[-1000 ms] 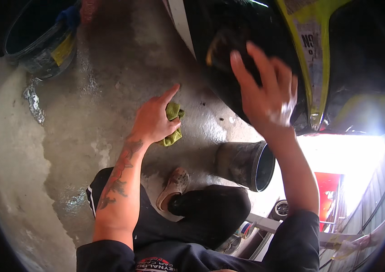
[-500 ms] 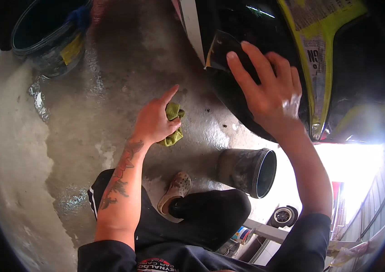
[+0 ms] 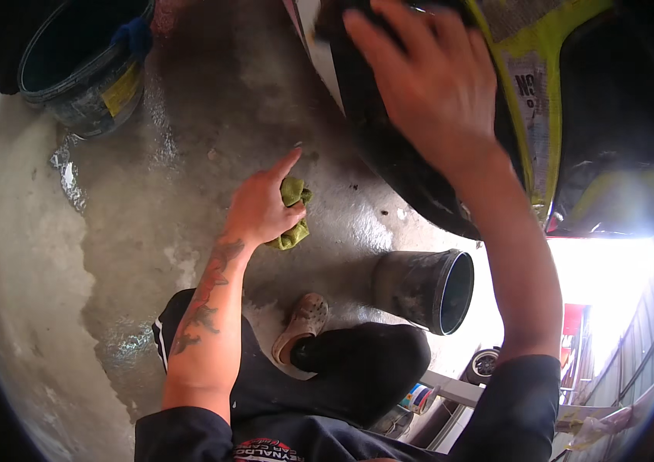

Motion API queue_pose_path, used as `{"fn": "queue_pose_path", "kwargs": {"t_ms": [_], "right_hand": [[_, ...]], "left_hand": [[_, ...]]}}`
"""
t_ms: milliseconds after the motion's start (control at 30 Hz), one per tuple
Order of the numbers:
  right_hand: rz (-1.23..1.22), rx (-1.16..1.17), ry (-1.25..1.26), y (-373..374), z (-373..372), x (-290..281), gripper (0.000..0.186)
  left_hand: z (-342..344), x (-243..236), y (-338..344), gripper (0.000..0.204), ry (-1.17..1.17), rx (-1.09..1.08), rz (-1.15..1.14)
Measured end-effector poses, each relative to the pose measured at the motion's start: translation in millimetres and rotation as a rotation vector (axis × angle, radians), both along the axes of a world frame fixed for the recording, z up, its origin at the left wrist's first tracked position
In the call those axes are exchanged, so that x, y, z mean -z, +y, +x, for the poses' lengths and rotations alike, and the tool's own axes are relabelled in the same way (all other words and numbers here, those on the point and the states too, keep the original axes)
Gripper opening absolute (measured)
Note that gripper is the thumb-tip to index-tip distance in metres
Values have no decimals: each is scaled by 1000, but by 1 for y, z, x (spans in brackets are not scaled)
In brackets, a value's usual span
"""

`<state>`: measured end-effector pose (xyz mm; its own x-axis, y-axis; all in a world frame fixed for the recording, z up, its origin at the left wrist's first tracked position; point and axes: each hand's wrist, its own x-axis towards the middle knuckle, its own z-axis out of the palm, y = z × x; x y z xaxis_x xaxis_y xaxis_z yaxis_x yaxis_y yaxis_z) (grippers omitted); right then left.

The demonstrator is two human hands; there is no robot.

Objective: The person sands the black paint of a car panel using a sanding block and water. The person repeatedly wets the sanding block in a bucket, rubs the surface of the panel, and wipes away residue with a cloth.

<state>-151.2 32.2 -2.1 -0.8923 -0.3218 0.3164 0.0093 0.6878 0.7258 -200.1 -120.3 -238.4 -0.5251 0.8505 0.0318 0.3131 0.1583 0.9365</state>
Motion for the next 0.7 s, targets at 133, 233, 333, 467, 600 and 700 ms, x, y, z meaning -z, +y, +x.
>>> {"fn": "queue_pose_path", "kwargs": {"t_ms": [133,233,333,467,600,700], "right_hand": [[-22,-22,51,13,-16,3,37],[-19,108,-43,5,26,6,40],[9,245,-132,13,116,11,52],[30,166,-94,-19,107,-10,54],[33,105,-65,-2,75,-1,53],[46,63,-33,2,45,3,53]], "left_hand": [[7,6,2,85,-18,3,-24],[3,9,3,85,-40,24,15],[-3,7,-2,86,-10,-13,65],[-3,1,-7,89,49,-30,-30],[-2,-2,-7,87,-1,34,-6],[1,3,-3,87,0,38,0]]}}
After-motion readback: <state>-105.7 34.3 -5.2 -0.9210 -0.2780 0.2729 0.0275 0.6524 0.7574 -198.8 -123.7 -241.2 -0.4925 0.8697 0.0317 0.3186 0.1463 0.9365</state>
